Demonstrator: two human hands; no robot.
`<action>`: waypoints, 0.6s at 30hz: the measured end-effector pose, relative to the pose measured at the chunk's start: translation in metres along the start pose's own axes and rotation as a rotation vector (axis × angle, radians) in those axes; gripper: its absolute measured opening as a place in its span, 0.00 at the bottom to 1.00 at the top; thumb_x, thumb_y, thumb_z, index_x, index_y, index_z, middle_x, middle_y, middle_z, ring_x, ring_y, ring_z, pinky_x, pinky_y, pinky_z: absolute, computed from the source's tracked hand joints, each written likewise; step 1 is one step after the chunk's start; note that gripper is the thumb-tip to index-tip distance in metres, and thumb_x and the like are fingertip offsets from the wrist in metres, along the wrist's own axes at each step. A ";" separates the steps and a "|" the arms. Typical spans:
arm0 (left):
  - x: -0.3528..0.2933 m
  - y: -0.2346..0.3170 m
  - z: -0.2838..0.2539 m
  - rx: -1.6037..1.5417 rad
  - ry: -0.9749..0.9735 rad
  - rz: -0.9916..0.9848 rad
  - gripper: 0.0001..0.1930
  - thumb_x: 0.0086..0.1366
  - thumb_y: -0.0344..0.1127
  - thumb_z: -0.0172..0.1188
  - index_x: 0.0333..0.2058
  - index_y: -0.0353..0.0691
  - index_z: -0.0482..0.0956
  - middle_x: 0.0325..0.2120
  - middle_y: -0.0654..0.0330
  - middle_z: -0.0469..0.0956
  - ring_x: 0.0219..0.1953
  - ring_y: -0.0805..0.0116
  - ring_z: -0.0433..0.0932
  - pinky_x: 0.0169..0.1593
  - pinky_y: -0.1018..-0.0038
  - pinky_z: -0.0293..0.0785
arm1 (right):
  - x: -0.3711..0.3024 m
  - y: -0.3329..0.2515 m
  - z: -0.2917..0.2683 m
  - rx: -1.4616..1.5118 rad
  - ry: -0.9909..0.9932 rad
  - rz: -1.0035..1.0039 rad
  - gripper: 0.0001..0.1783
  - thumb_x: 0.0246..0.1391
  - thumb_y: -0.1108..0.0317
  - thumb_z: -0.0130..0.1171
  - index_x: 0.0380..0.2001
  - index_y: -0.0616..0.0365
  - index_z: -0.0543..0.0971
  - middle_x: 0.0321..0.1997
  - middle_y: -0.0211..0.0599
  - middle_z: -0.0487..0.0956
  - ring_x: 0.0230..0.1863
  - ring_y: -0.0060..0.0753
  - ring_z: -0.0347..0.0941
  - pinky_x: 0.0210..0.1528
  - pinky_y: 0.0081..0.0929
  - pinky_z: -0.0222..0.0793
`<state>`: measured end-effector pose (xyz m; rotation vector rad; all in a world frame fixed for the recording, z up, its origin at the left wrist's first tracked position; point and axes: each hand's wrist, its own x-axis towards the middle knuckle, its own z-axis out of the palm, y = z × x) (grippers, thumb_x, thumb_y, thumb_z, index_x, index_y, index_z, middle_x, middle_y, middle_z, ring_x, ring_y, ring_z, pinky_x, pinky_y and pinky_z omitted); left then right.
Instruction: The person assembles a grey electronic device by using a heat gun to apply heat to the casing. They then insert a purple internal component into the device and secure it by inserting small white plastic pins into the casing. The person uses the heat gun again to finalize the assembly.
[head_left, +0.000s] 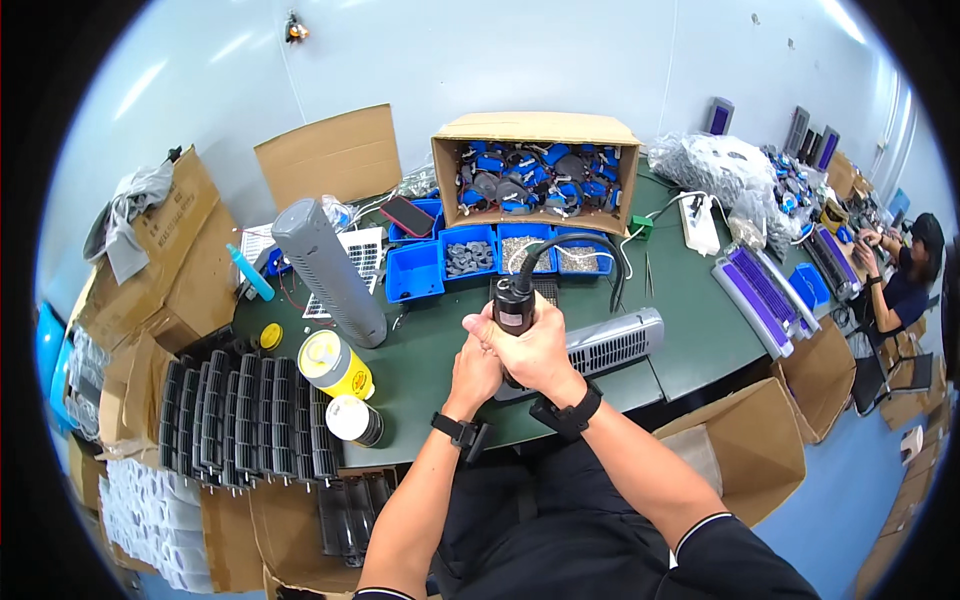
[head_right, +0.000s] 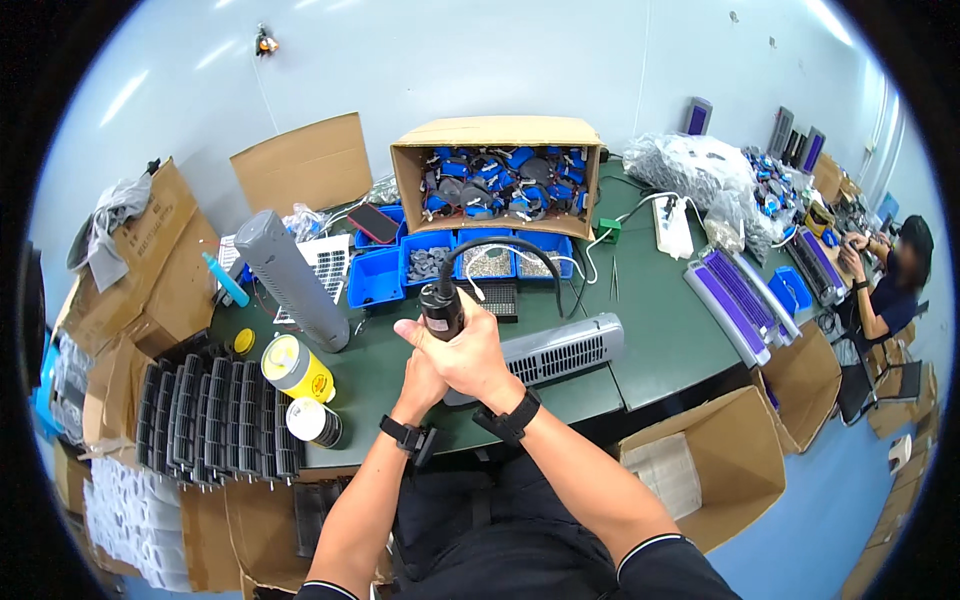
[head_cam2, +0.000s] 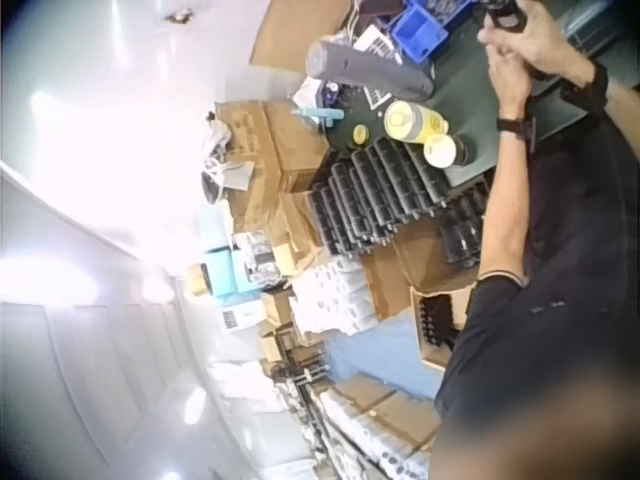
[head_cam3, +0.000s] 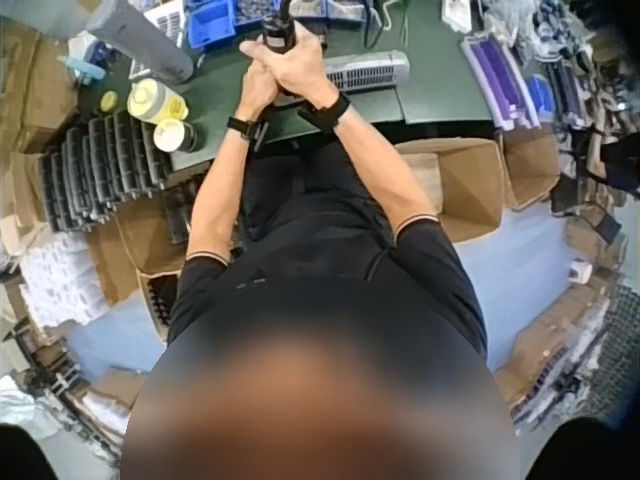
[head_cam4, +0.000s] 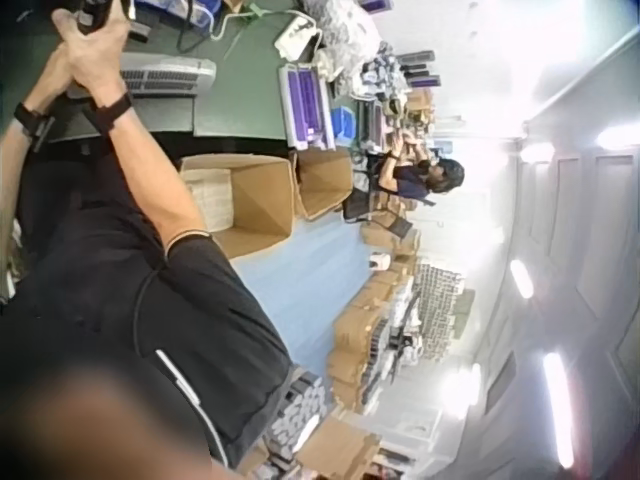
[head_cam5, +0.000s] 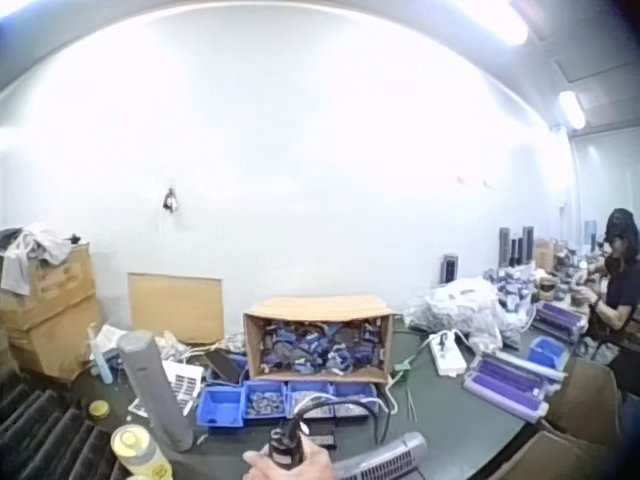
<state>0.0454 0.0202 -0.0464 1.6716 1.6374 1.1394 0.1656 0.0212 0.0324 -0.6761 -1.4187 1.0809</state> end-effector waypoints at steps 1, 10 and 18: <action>-0.004 0.008 -0.005 -0.040 0.001 0.022 0.27 0.73 0.51 0.52 0.69 0.56 0.68 0.49 0.47 0.85 0.50 0.38 0.84 0.49 0.50 0.79 | -0.002 0.000 0.002 -0.059 0.013 -0.045 0.21 0.54 0.58 0.81 0.33 0.58 0.78 0.29 0.26 0.78 0.32 0.19 0.70 0.37 0.25 0.72; 0.003 -0.001 -0.005 -0.121 0.004 0.087 0.25 0.74 0.54 0.54 0.64 0.50 0.72 0.48 0.47 0.85 0.52 0.44 0.84 0.53 0.55 0.78 | -0.004 -0.012 0.000 -0.017 -0.066 -0.063 0.18 0.54 0.63 0.80 0.32 0.59 0.78 0.29 0.24 0.78 0.32 0.16 0.71 0.37 0.23 0.72; -0.024 0.002 0.014 -0.243 0.271 -0.246 0.22 0.81 0.50 0.46 0.56 0.34 0.73 0.35 0.45 0.83 0.38 0.49 0.83 0.47 0.57 0.75 | 0.050 -0.040 -0.016 0.076 -0.113 -0.276 0.12 0.60 0.72 0.72 0.30 0.67 0.79 0.32 0.44 0.83 0.26 0.25 0.79 0.27 0.22 0.76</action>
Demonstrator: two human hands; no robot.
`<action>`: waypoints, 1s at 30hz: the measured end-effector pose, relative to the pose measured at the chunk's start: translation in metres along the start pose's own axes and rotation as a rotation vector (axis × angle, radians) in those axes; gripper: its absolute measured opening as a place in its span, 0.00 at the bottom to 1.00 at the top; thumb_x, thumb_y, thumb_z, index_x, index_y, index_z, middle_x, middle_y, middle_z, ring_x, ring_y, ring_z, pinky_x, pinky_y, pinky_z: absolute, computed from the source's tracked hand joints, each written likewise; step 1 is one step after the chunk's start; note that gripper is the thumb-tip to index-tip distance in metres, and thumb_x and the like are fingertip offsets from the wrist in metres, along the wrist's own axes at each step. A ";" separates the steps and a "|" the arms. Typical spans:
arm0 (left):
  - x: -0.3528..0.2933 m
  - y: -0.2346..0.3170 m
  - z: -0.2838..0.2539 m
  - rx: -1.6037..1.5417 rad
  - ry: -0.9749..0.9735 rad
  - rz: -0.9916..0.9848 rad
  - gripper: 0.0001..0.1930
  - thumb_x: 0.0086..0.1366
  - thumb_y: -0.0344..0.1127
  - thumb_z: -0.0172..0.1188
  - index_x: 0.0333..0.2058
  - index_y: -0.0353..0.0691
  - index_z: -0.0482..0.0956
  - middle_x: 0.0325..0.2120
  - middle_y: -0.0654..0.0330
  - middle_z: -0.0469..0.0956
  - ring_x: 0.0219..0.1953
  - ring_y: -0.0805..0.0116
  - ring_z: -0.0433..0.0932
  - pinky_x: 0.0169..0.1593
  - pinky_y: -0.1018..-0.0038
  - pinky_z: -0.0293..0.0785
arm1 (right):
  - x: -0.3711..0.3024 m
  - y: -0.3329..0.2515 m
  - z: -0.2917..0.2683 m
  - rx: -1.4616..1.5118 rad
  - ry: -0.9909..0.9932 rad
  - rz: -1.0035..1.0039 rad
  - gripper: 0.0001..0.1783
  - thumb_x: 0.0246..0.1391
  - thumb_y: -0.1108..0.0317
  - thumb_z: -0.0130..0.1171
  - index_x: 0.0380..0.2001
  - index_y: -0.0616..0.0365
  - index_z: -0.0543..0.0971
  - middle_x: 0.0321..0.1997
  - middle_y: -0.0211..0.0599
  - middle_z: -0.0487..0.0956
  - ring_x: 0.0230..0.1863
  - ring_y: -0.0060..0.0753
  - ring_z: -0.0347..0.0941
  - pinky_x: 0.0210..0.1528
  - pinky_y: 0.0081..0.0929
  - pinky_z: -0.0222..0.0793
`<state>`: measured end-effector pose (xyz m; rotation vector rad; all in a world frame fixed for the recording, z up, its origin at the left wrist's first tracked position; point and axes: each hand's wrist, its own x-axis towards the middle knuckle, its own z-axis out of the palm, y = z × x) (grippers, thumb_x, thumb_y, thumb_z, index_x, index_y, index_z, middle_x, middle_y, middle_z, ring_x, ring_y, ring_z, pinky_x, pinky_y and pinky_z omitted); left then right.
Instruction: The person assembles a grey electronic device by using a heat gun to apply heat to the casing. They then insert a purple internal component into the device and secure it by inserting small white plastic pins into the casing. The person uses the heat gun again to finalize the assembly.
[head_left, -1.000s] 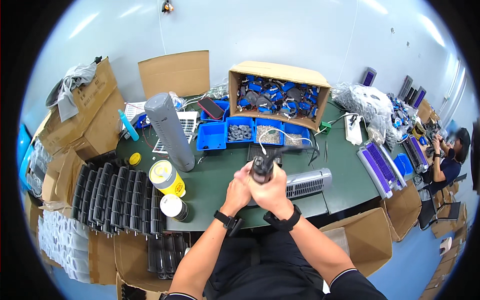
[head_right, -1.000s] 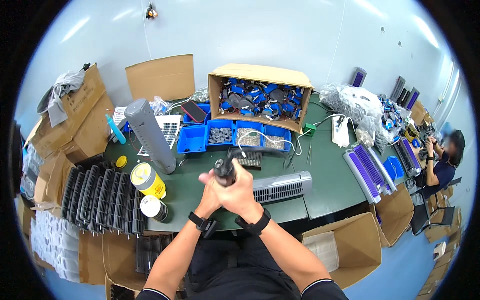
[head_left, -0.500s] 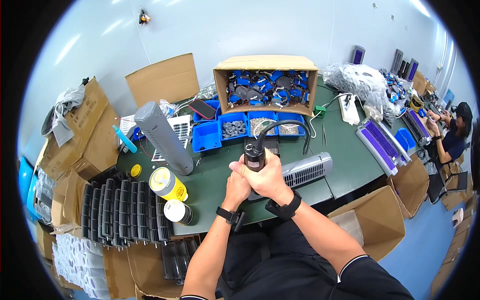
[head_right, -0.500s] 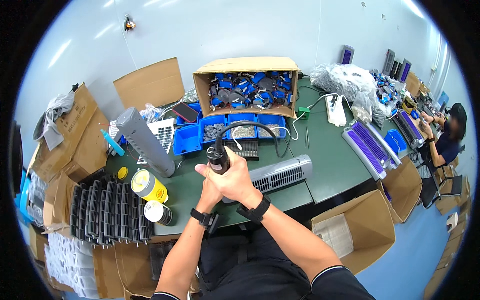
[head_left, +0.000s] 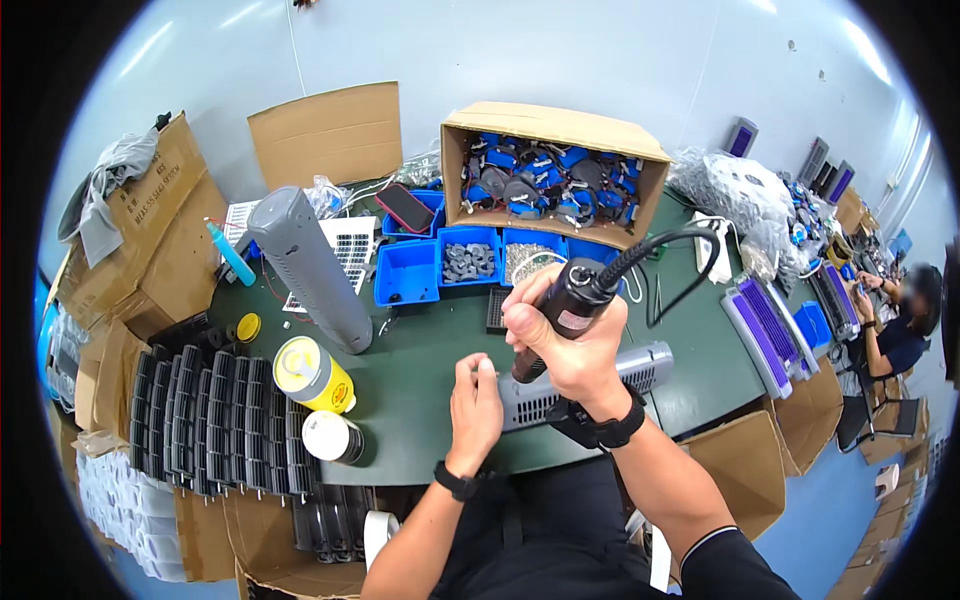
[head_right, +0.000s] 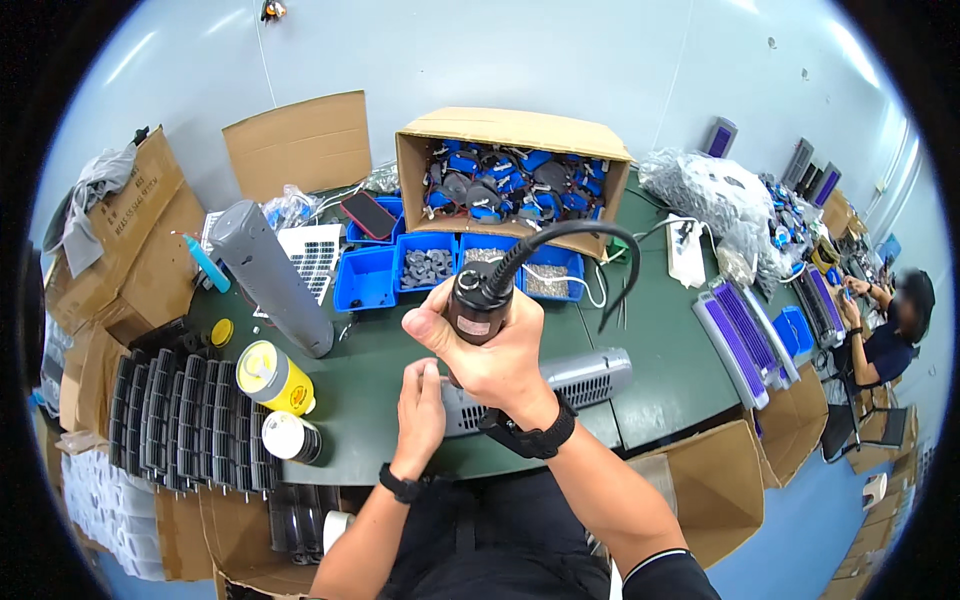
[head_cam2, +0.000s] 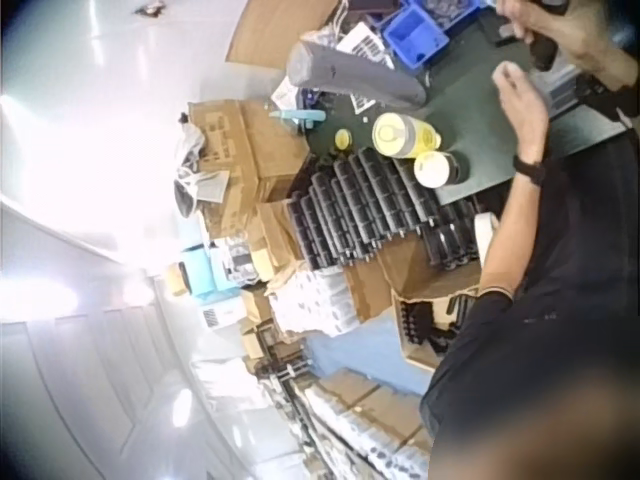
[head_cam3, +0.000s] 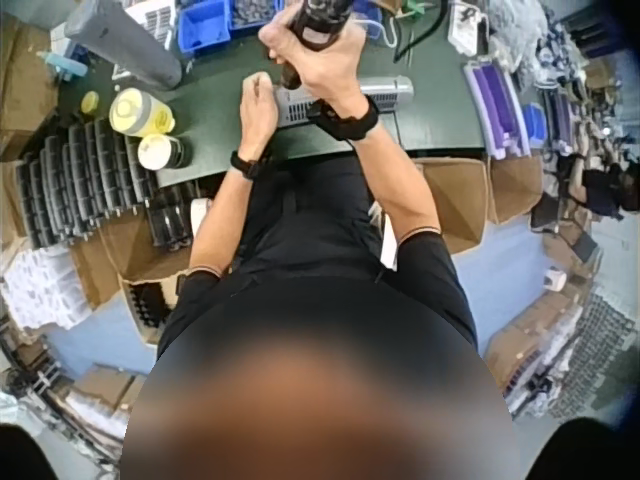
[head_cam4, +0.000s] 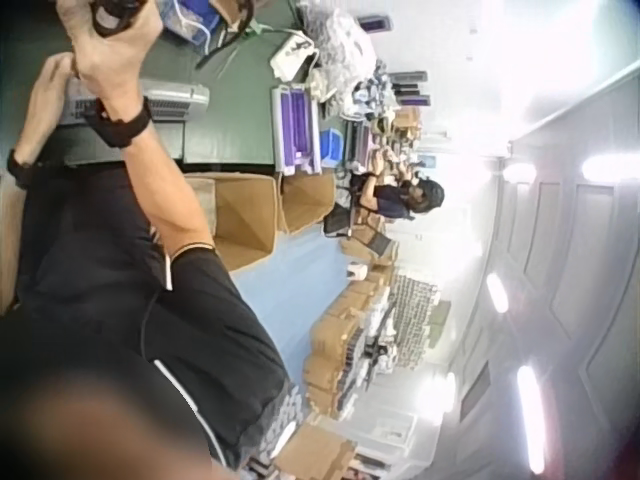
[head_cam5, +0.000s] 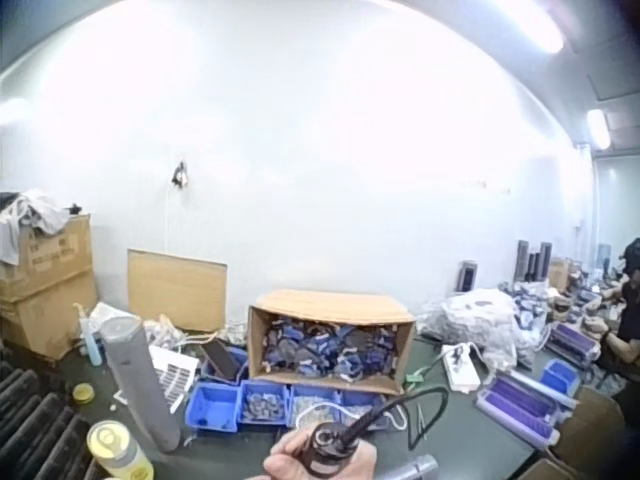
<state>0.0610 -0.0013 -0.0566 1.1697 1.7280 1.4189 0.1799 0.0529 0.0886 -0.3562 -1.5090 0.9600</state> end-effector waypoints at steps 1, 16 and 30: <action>-0.003 -0.005 0.003 -0.029 0.029 0.022 0.19 0.81 0.45 0.46 0.56 0.35 0.72 0.32 0.47 0.83 0.34 0.51 0.81 0.44 0.56 0.74 | 0.004 0.007 -0.001 -0.010 -0.001 0.013 0.12 0.60 0.72 0.72 0.30 0.67 0.79 0.32 0.44 0.83 0.26 0.25 0.80 0.27 0.22 0.76; -0.002 -0.008 0.013 -0.086 0.110 0.022 0.16 0.76 0.33 0.46 0.58 0.36 0.70 0.35 0.53 0.84 0.38 0.54 0.80 0.50 0.59 0.71 | 0.011 0.066 0.005 -0.119 0.058 0.382 0.10 0.60 0.72 0.72 0.33 0.66 0.80 0.31 0.39 0.83 0.27 0.26 0.80 0.29 0.23 0.77; 0.000 -0.014 0.015 -0.160 0.101 0.113 0.16 0.76 0.32 0.47 0.58 0.34 0.70 0.35 0.52 0.83 0.35 0.56 0.76 0.46 0.60 0.69 | -0.003 0.072 0.011 -0.126 -0.084 0.175 0.22 0.48 0.81 0.78 0.40 0.62 0.74 0.36 0.46 0.82 0.35 0.31 0.81 0.36 0.25 0.76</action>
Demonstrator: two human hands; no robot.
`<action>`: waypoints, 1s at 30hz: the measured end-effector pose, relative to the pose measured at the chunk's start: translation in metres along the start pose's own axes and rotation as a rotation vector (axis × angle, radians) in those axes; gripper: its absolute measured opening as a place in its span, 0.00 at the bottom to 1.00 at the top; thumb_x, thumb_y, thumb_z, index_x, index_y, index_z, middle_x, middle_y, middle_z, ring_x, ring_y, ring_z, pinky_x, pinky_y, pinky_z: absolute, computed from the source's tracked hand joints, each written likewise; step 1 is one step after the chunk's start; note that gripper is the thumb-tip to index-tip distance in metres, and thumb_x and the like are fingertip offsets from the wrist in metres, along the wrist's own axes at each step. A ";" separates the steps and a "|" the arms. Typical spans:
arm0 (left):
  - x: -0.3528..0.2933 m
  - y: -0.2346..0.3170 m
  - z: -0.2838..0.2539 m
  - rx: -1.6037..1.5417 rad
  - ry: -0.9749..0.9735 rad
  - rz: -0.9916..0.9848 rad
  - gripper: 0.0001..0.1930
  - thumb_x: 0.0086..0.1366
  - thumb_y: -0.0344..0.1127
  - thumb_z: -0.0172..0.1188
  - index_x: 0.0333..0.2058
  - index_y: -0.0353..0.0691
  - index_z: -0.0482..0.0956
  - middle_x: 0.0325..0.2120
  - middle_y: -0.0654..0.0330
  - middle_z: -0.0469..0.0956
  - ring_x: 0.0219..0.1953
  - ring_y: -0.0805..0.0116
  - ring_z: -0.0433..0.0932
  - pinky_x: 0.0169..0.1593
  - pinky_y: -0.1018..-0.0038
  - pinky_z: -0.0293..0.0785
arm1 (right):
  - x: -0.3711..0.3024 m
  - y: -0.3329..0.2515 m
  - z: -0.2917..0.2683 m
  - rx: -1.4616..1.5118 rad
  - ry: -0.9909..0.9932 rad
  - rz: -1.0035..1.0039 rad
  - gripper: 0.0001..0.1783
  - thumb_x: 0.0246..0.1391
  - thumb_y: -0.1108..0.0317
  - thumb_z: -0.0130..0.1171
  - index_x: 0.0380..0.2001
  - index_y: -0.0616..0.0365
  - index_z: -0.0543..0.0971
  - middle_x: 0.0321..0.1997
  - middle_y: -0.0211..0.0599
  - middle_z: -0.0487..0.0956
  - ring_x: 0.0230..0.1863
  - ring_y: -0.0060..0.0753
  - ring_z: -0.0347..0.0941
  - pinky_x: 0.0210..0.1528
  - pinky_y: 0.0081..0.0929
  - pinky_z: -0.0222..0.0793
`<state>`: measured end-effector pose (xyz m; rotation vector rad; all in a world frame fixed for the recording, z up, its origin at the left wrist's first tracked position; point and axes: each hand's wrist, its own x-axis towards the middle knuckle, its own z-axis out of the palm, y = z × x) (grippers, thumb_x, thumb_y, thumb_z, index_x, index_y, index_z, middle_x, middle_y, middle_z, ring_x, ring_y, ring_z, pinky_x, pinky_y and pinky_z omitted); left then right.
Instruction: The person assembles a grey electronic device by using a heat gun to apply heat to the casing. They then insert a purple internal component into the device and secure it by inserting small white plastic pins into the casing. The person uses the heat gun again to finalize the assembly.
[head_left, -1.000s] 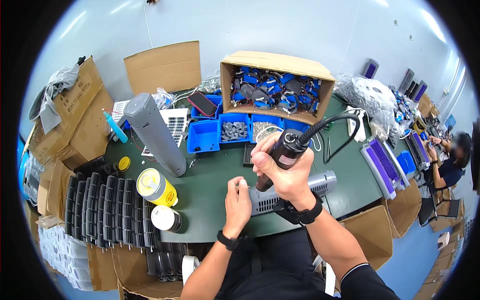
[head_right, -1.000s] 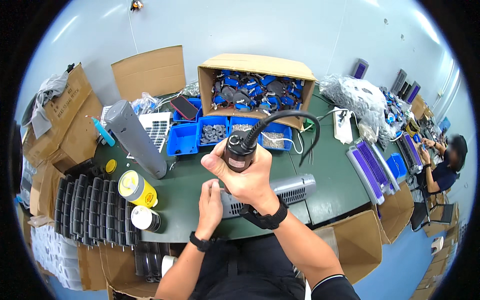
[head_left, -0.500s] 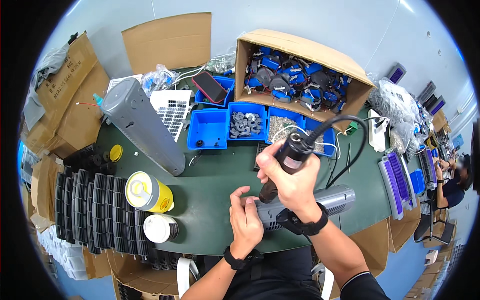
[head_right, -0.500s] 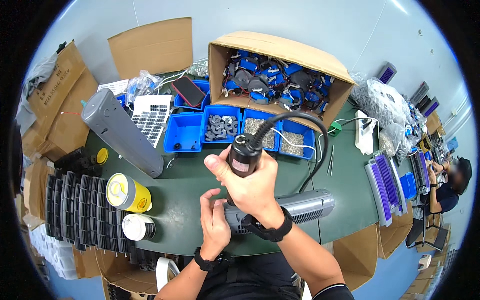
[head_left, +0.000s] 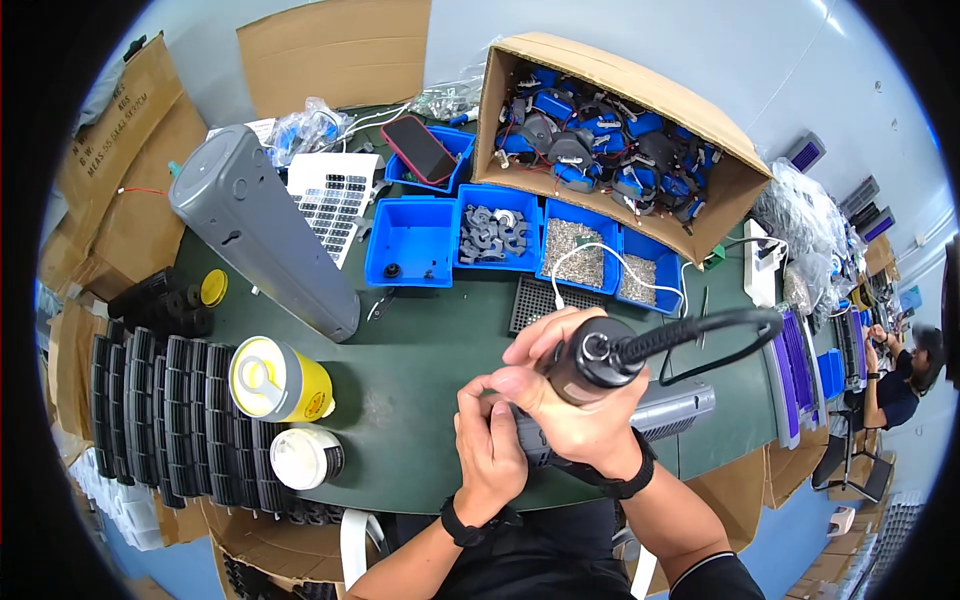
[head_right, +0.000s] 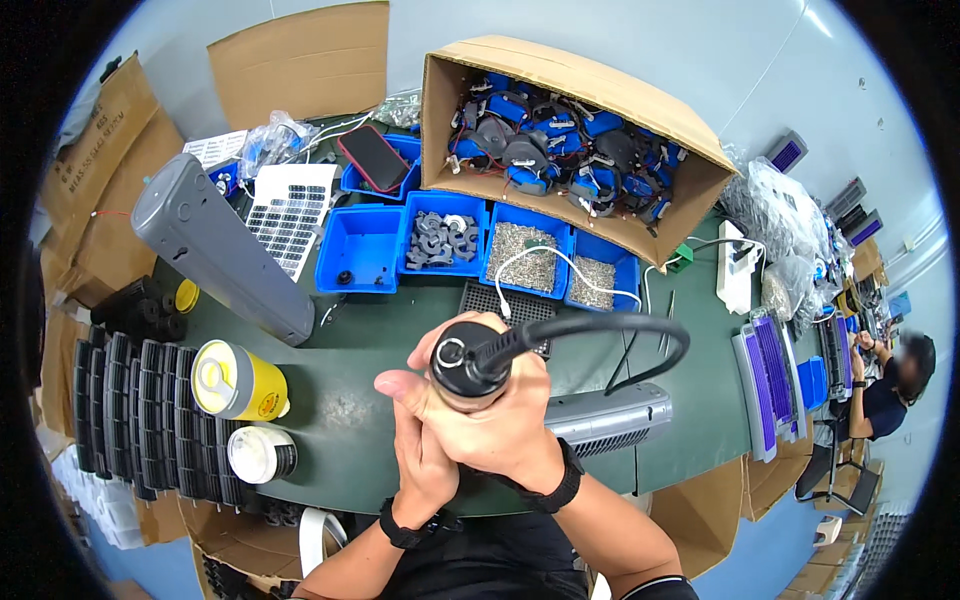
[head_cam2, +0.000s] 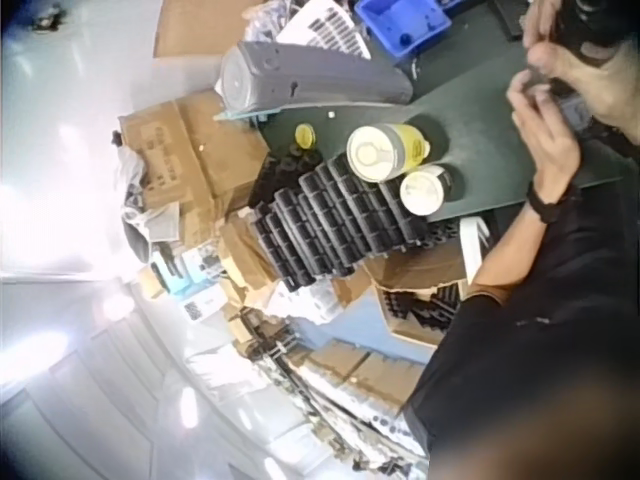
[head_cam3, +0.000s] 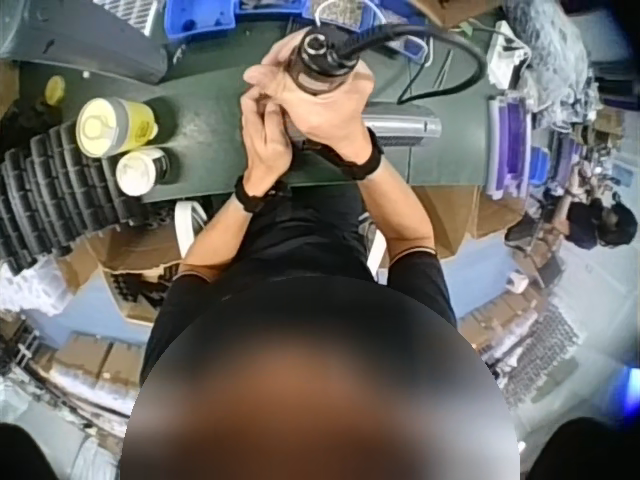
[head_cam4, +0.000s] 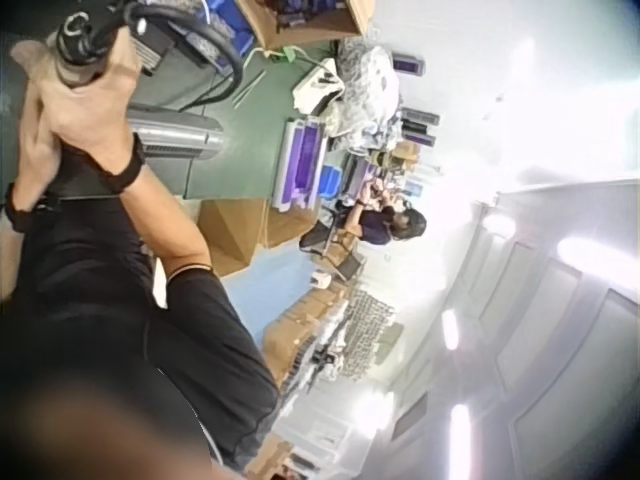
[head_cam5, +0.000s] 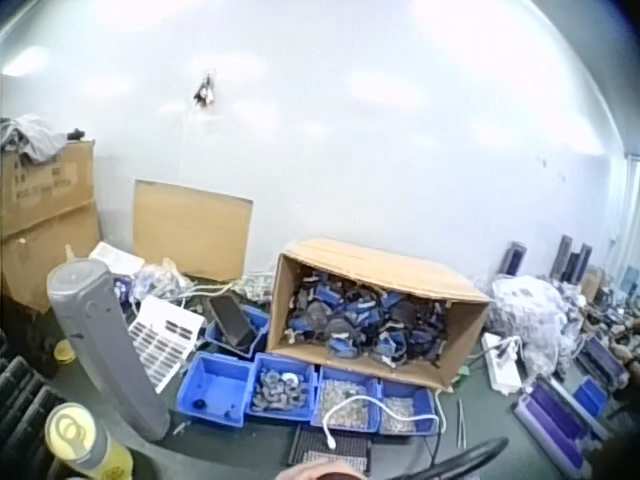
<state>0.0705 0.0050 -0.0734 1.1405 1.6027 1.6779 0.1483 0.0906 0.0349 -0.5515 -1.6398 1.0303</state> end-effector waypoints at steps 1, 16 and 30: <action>0.000 0.001 0.000 -0.006 0.003 -0.012 0.16 0.75 0.32 0.47 0.58 0.34 0.70 0.35 0.52 0.83 0.35 0.55 0.76 0.47 0.60 0.68 | 0.001 0.000 -0.001 -0.006 0.006 0.007 0.22 0.48 0.80 0.78 0.40 0.62 0.74 0.36 0.46 0.82 0.35 0.30 0.80 0.36 0.25 0.76; 0.000 -0.003 -0.002 0.053 -0.034 -0.029 0.17 0.75 0.33 0.48 0.58 0.35 0.69 0.33 0.54 0.83 0.35 0.55 0.77 0.47 0.59 0.68 | -0.002 0.007 -0.008 0.209 -0.108 0.048 0.23 0.50 0.77 0.79 0.42 0.61 0.74 0.41 0.55 0.84 0.34 0.29 0.80 0.38 0.26 0.79; 0.012 0.011 -0.068 0.072 -0.129 -0.160 0.19 0.74 0.30 0.47 0.61 0.35 0.67 0.35 0.48 0.85 0.38 0.59 0.83 0.48 0.64 0.76 | 0.001 -0.034 -0.062 0.219 0.164 0.005 0.19 0.53 0.73 0.77 0.40 0.65 0.75 0.40 0.55 0.84 0.27 0.28 0.80 0.29 0.26 0.81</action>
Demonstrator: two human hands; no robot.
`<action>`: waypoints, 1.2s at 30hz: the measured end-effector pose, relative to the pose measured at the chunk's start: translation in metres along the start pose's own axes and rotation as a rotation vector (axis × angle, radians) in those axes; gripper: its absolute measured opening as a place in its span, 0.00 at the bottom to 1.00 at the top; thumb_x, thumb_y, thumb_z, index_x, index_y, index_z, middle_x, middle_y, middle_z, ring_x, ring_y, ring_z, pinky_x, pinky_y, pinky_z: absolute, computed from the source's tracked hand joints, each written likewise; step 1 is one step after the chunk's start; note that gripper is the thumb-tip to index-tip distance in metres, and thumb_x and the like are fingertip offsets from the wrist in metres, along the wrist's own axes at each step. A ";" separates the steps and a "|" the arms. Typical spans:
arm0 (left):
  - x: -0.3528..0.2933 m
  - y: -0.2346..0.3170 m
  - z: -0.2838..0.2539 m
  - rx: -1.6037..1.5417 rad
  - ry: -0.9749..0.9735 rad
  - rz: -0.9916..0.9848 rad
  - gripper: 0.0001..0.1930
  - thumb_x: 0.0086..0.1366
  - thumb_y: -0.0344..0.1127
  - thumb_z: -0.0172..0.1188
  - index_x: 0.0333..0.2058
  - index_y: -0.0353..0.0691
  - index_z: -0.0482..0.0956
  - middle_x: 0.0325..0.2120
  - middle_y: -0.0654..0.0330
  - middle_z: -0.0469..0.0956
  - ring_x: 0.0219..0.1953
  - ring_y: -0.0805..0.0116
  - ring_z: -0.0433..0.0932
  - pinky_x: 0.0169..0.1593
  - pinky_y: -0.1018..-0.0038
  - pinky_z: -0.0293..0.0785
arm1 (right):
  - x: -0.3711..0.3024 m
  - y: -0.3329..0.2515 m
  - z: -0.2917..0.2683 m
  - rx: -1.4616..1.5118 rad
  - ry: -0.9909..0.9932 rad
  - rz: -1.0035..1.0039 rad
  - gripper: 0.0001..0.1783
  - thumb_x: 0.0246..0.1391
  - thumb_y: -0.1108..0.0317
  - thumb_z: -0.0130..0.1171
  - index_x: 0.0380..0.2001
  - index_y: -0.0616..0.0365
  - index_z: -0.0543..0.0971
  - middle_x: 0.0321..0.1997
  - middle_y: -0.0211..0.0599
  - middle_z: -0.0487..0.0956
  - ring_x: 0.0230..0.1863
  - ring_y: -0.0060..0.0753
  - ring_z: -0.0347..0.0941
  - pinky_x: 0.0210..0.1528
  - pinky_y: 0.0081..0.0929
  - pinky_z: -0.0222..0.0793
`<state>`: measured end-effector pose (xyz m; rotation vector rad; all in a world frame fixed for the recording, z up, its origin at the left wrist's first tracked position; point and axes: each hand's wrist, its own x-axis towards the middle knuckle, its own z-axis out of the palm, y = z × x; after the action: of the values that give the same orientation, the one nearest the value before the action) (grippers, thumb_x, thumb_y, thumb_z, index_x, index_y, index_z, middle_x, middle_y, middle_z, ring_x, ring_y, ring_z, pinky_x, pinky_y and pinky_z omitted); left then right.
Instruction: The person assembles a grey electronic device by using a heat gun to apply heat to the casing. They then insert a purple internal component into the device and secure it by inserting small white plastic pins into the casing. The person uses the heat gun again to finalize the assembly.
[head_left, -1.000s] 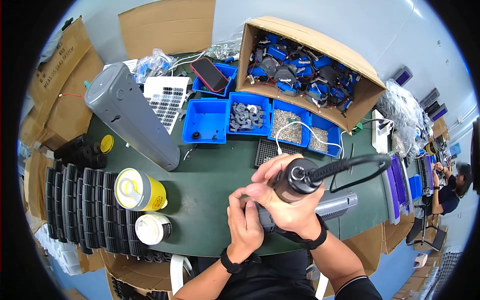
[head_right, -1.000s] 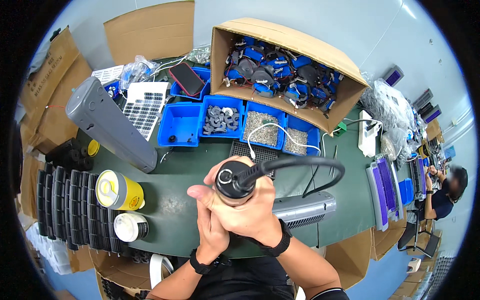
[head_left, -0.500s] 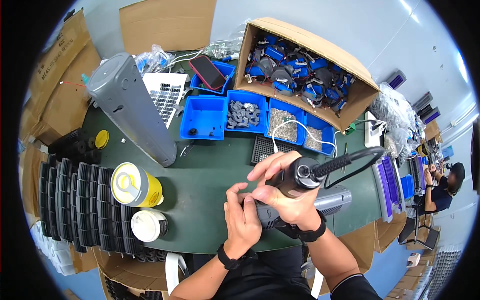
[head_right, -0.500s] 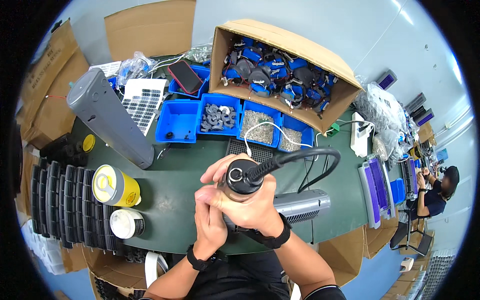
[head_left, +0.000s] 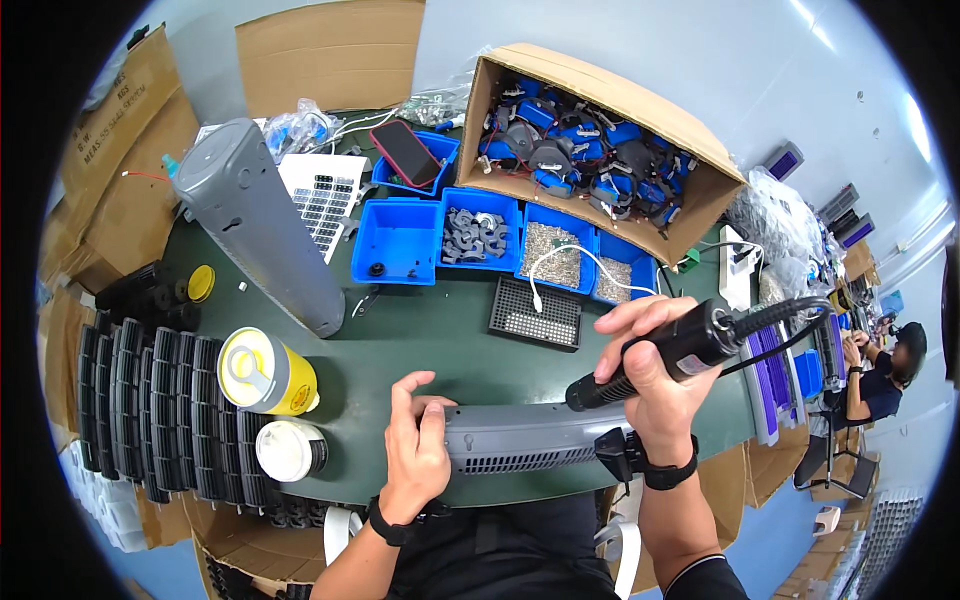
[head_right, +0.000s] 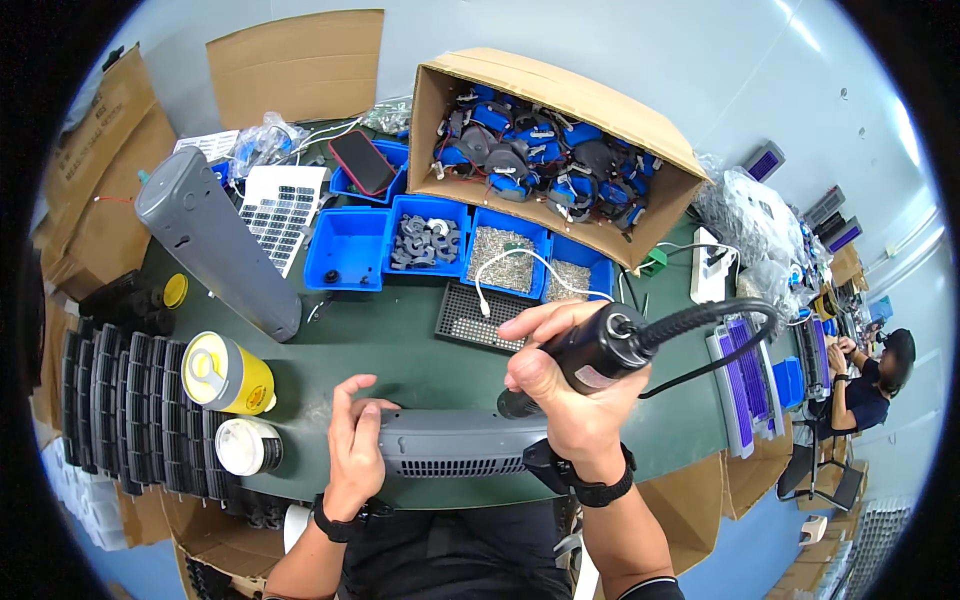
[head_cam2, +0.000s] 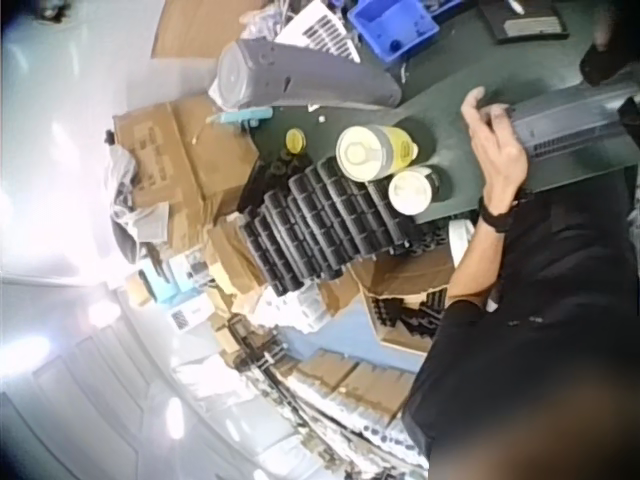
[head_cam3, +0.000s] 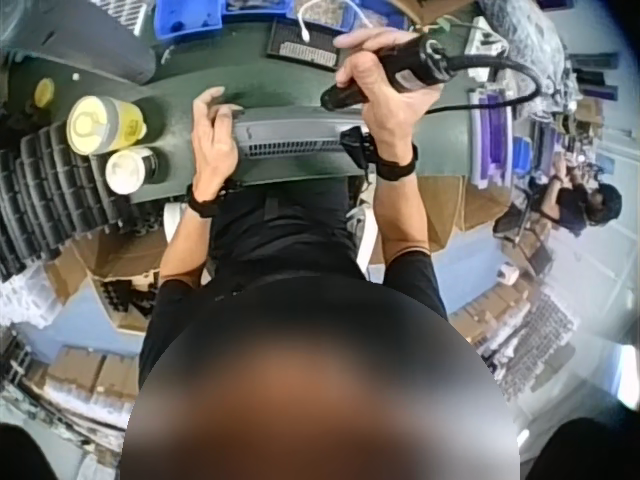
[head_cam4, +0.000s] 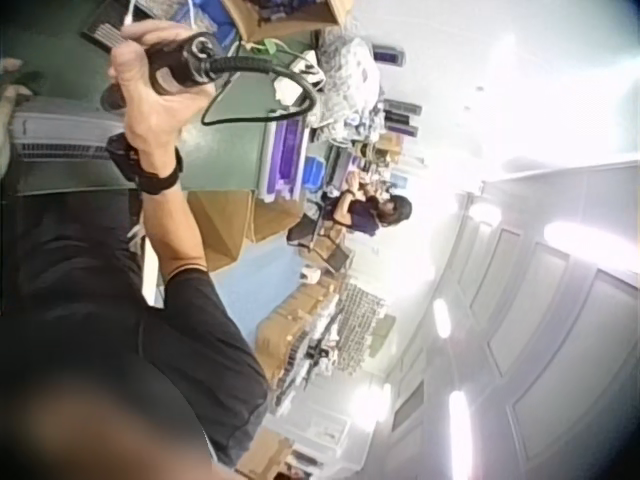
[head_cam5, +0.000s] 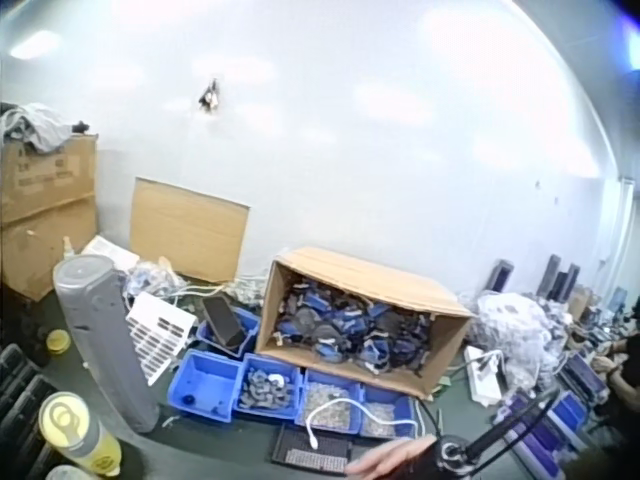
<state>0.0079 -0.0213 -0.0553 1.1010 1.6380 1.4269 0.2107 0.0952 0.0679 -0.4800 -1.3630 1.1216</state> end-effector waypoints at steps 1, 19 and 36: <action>0.000 -0.001 0.001 0.006 0.006 0.011 0.19 0.73 0.30 0.47 0.60 0.34 0.67 0.34 0.47 0.85 0.37 0.56 0.84 0.48 0.62 0.77 | 0.000 0.001 -0.001 -0.018 -0.007 0.013 0.17 0.54 0.73 0.77 0.39 0.65 0.76 0.39 0.55 0.84 0.27 0.28 0.80 0.29 0.26 0.81; -0.004 -0.003 0.002 -0.127 0.051 0.007 0.20 0.70 0.32 0.47 0.59 0.36 0.69 0.35 0.49 0.86 0.38 0.67 0.81 0.49 0.70 0.73 | -0.025 0.025 0.014 -0.120 -0.038 0.025 0.24 0.48 0.79 0.80 0.41 0.63 0.73 0.44 0.54 0.82 0.32 0.25 0.77 0.35 0.22 0.79; -0.006 -0.001 0.004 -0.048 0.058 0.024 0.20 0.70 0.28 0.45 0.59 0.33 0.67 0.33 0.49 0.86 0.33 0.64 0.81 0.43 0.68 0.75 | -0.007 -0.007 -0.031 -0.094 0.034 -0.184 0.22 0.59 0.62 0.75 0.44 0.62 0.73 0.45 0.59 0.82 0.24 0.32 0.81 0.27 0.25 0.77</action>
<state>0.0132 -0.0249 -0.0573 1.0644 1.6274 1.5183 0.2431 0.0965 0.0636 -0.4306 -1.4044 0.8986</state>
